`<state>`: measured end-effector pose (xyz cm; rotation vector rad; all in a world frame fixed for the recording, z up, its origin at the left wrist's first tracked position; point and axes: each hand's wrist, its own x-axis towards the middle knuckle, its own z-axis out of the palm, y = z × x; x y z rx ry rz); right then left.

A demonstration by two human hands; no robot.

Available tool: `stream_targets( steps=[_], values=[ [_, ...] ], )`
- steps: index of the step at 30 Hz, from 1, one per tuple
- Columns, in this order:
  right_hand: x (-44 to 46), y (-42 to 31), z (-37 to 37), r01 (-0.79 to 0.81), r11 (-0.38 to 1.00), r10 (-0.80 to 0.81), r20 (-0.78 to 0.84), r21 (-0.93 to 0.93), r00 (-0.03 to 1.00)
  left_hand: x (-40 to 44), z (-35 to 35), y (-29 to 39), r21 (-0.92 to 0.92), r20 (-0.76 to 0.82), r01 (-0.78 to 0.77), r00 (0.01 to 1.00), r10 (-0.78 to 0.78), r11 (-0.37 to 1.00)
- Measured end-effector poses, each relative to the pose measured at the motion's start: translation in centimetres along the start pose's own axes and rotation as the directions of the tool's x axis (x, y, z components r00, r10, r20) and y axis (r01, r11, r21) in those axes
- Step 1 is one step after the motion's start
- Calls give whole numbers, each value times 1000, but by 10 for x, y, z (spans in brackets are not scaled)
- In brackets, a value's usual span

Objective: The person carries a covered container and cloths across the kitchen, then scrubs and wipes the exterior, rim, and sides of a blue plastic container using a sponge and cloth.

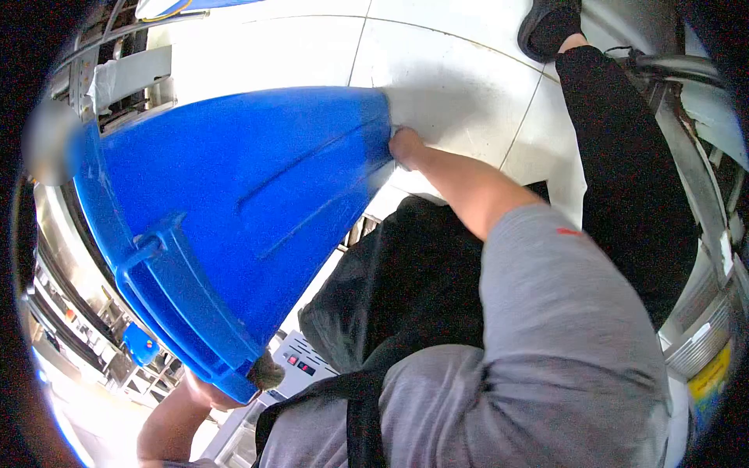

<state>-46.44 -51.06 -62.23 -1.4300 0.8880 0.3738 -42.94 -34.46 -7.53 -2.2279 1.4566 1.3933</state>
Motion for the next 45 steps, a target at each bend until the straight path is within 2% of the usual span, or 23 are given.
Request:
stream_targets(
  steps=[4, 5, 6, 9, 10, 12, 14, 15, 16, 19, 20, 25, 26, 29, 31, 35, 36, 37, 38, 39, 41, 43, 45],
  values=[
    [-13, -19, 2, 80, 996, -83, -111, -23, 990, -2, -1, 1, -53, -19, 13, 1000, -15, 999],
    [-21, -24, 5, 374, 710, -520, -85, -597, 850, 0, -1, -1, 20, -41, -36, 998, 37, 999],
    [-66, -71, -6, 232, 945, -166, -272, 232, 948, 2, 0, -2, 22, -42, -45, 998, 45, 999],
    [-142, -107, 4, 559, 814, -510, -651, -155, 562, -1, 3, -2, -129, -125, -15, 992, -2, 992],
    [-142, -104, 5, 560, 814, -510, -650, -153, 564, -5, 5, -5, -51, -152, -60, 987, 52, 997],
    [-133, -89, -5, 325, 812, -129, -393, 486, 911, -6, 9, -10, 115, -207, -148, 963, 170, 982],
    [-56, -38, -5, 304, 936, -335, -189, -175, 923, 8, -6, 0, 159, -223, -219, 942, 251, 963],
    [-14, -24, -2, 339, 931, -365, -306, -136, 879, 14, -11, 3, 205, -237, -286, 913, 331, 936],
    [9, -31, -14, -132, 805, 162, 0, 578, 987, 9, -7, 0, 160, -195, -260, 938, 288, 952],
    [30, -55, -17, 119, 963, -52, -267, 240, 962, 24, -10, 3, 323, -230, -350, 873, 431, 880],
    [19, -63, -18, 111, 963, -44, -266, 244, 963, 6, -2, -6, 159, -103, -188, 973, 206, 969],
    [-54, -100, -21, 497, 867, -336, -714, 20, 615, -12, -2, -15, 100, 39, -139, 990, 136, 985],
    [-50, -95, -39, 292, 956, -252, -479, 9, 841, -9, -5, -16, 100, 85, -176, 982, 167, 979],
    [41, -51, -30, 32, 931, 87, -306, 365, 948, -51, 34, -46, 170, 275, -133, 958, 83, 976],
    [11, -85, -49, 6, 996, 22, -300, 93, 954, -54, 37, -49, -240, 169, 76, 985, -36, 968],
    [-130, -193, -74, 506, 849, -404, -429, 152, 808, -62, 38, -58, -485, 138, 111, 989, -50, 867],
    [-164, -213, -71, 687, 725, -588, -481, 42, 650, -67, 37, -52, -631, 429, 563, 826, -365, 534],
    [-197, -232, -69, 735, 664, -586, -513, 141, 628, -68, 37, -56, -627, 424, 569, 822, -380, 532],
    [-209, -237, -63, 854, 478, -643, -580, 207, 501, -68, 39, -66, -192, 313, 101, 949, -37, 976],
    [-206, -231, -59, 861, 464, -647, -583, 211, 491, -63, 37, -72, 324, 408, -464, 855, 321, 825],
    [-193, -195, -44, 963, 270, -842, -482, 14, 243, -41, 18, -47, 302, 226, -443, 893, 388, 844],
    [-174, -188, -48, 945, 323, -877, -395, -58, 275, -22, 8, -28, 21, 70, -173, 983, 171, 985],
    [-174, -206, -48, 750, 599, -605, -454, 281, 654, -4, 0, -20, 78, -32, -228, 973, 230, 971]
  ],
)
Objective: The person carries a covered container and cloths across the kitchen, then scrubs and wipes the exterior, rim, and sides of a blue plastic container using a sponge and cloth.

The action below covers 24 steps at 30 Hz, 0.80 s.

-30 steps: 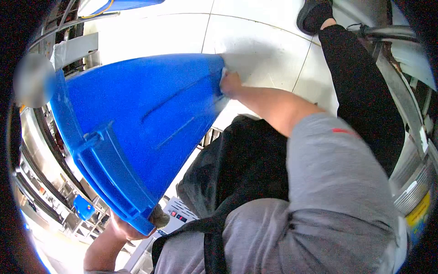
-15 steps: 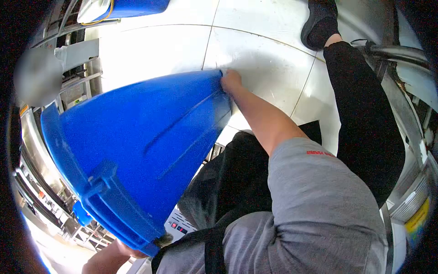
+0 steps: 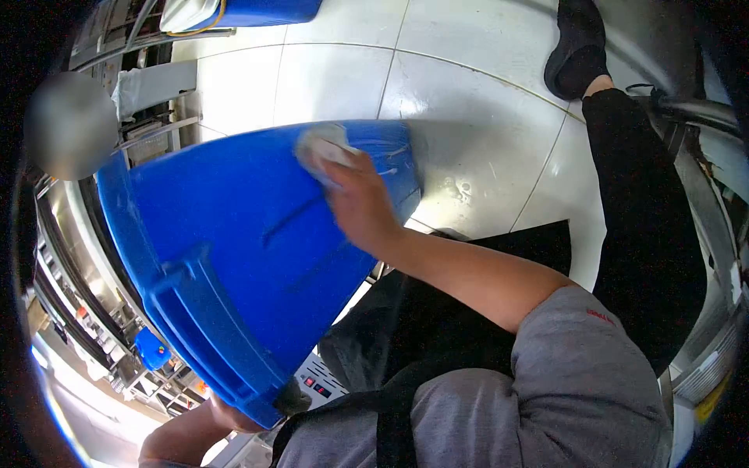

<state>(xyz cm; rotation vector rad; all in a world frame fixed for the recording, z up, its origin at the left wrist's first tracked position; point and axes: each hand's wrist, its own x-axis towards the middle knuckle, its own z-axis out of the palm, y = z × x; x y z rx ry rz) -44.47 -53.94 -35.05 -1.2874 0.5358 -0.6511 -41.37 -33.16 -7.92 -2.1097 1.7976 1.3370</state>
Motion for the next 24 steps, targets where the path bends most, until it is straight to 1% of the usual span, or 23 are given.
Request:
stream_targets(
  steps=[1, 2, 3, 4, 5, 6, 7, 8, 9, 10, 11, 12, 13, 14, 15, 16, 17, 18, 20, 21, 22, 23, 24],
  values=[
    [16, -28, 2, 278, 961, -278, -21, 1, 960, 0, 3, -1, -20, -29, -1, 1000, 1, 1000],
    [15, -41, 7, 281, 960, -281, -19, 7, 960, 0, 4, -1, -40, -61, -4, 998, 1, 999],
    [10, -52, 12, 382, 923, -385, 80, 45, 920, 6, 2, 0, -33, -67, -2, 998, -1, 999],
    [8, -60, 15, 473, 876, -482, 170, 94, 859, 11, -2, 3, -2, -136, -3, 991, 3, 1000],
    [13, -44, 12, 531, 844, -534, 195, 73, 823, 15, -6, 7, 31, -204, -2, 979, 9, 1000],
    [26, -29, 10, 540, 838, -544, 194, 78, 817, 16, -9, 9, 64, -274, -1, 962, 18, 998],
    [44, -13, 8, 423, 902, -431, 167, 85, 887, 4, 1, 2, 69, -237, 5, 971, 12, 998],
    [60, -17, 7, 292, 951, -304, 142, 97, 942, 7, -1, 3, 75, -243, 11, 970, 7, 997],
    [71, -25, 13, 394, 917, -397, 51, 65, 916, 10, -2, 5, 108, -279, 7, 960, 24, 994],
    [75, -44, 24, 394, 916, -398, 49, 70, 916, 12, -3, 6, 141, -314, 0, 949, 44, 990],
    [73, -62, 36, 456, 877, -460, -8, 153, 888, 7, -1, 5, 140, -312, 5, 949, 39, 990],
    [68, -75, 42, 516, 825, -514, -71, 231, 855, 2, -1, 3, 61, -242, -14, 970, 29, 998],
    [65, -81, 41, 562, 793, -545, -139, 234, 827, -2, -2, 3, -18, -172, -30, 985, 27, 999],
    [59, -76, 40, 567, 790, -550, -139, 234, 824, -4, -5, 3, -13, -176, -31, 984, 28, 999],
    [51, -62, 39, 231, 723, -304, -1, 651, 953, 3, -15, 8, 70, -149, -49, 987, 59, 996],
    [45, -46, 38, -174, 446, -112, 248, 878, 962, 8, -19, 10, 151, -120, -67, 989, 86, 986],
    [58, -25, 33, 449, 769, -515, 24, 456, 857, 10, -17, 10, 104, -151, -51, 986, 67, 993],
    [64, -32, 35, 445, 770, -510, 23, 457, 860, 2, -10, 5, 101, -146, -50, 987, 65, 994],
    [76, -66, 40, 590, 737, -605, -68, 328, 793, -18, 11, -6, 2, -118, 10, 993, -10, 1000],
    [73, -76, 41, 611, 731, -631, -38, 303, 775, -12, 6, -3, -6, -117, 1, 993, -2, 1000],
    [65, -76, 36, 609, 738, -628, -34, 291, 778, -1, -7, 1, -49, -101, 12, 995, -17, 999],
    [54, -73, 33, 558, 777, -578, -20, 293, 816, 10, -20, 4, -92, -84, 25, 996, -32, 995],
    [40, -68, 30, 508, 810, -530, -6, 295, 848, 23, -33, 2, -98, -86, 15, 996, -23, 995]
  ],
)
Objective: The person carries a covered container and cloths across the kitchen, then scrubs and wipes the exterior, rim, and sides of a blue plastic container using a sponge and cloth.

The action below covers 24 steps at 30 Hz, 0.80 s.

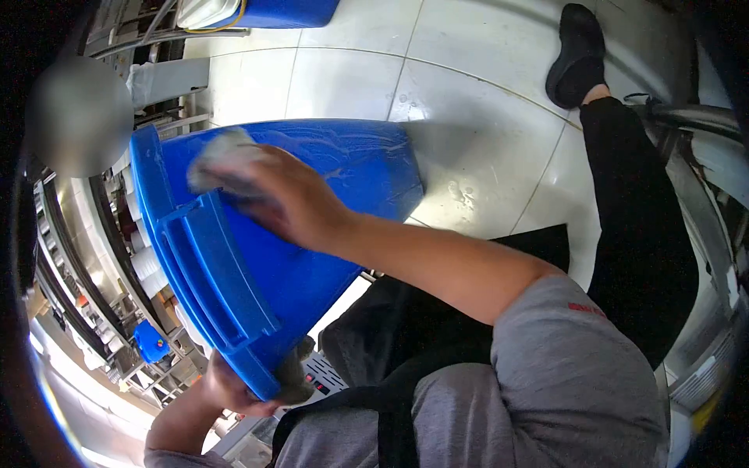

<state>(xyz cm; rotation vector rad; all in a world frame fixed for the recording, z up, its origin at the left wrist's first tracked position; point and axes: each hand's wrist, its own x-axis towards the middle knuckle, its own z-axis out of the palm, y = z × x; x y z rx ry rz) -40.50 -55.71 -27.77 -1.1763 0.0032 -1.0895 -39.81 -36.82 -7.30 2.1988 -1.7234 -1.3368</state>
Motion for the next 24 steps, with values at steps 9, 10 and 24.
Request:
stream_targets(
  steps=[9, 10, 24],
  values=[
    [-37, 6, -2, -135, 983, 137, 10, -128, 990, 72, -20, 43, -737, -551, 11, 570, -610, 676],
    [-29, 23, -9, -140, 982, 142, 5, -128, 990, 81, -22, 47, -755, -543, -52, 608, -579, 654],
    [-52, 39, -8, -382, 844, 366, -115, -377, 923, 84, -12, 30, -573, -723, 136, 379, -577, 808]
  ],
)
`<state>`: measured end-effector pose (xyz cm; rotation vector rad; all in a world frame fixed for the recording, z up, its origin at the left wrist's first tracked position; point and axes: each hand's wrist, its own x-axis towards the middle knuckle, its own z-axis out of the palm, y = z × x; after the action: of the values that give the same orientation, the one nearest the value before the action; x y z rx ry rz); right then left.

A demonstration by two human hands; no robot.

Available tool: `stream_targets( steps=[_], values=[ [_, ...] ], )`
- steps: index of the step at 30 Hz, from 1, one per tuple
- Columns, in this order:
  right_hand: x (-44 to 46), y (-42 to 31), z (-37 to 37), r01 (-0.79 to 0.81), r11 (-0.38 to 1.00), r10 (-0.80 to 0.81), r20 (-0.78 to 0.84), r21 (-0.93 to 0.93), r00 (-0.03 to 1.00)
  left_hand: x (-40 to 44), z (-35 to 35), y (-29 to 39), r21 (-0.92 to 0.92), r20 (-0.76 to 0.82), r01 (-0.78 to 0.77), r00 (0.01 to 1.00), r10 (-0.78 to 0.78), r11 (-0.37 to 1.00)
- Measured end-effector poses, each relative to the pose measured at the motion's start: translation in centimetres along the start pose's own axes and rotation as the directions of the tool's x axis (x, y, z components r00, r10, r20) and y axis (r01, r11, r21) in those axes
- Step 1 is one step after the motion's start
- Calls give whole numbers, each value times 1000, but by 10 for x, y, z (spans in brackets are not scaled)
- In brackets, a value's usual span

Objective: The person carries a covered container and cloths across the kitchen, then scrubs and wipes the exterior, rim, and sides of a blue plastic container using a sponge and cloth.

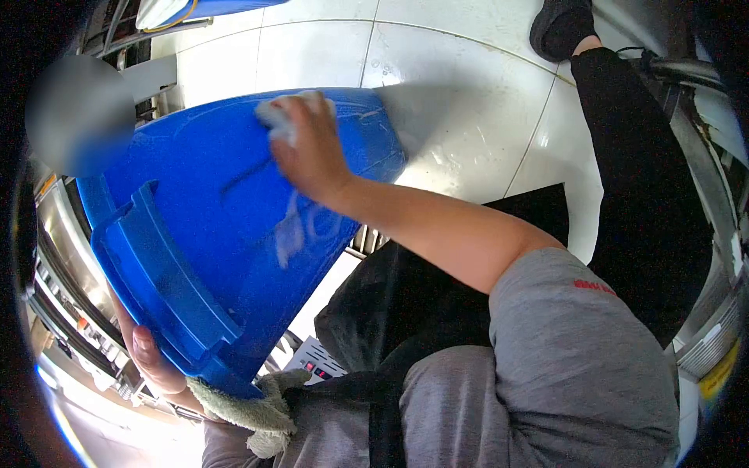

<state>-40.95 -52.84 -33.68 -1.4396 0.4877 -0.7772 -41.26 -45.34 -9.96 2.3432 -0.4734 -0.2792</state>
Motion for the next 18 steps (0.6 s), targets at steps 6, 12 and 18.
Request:
stream_targets(
  steps=[6, 12, 18],
  values=[
    [-36, -73, 7, 246, 884, -206, -141, 398, 968, 6, 10, 1, -263, 116, -9, 992, 41, 965],
    [-11, -66, 2, 149, 957, -160, 25, 248, 987, 19, -5, 1, -88, 238, -113, 962, 131, 990],
    [-43, -32, -13, 177, 950, -232, 203, 257, 951, 19, -8, 2, -59, 288, -130, 947, 141, 990]
  ],
)
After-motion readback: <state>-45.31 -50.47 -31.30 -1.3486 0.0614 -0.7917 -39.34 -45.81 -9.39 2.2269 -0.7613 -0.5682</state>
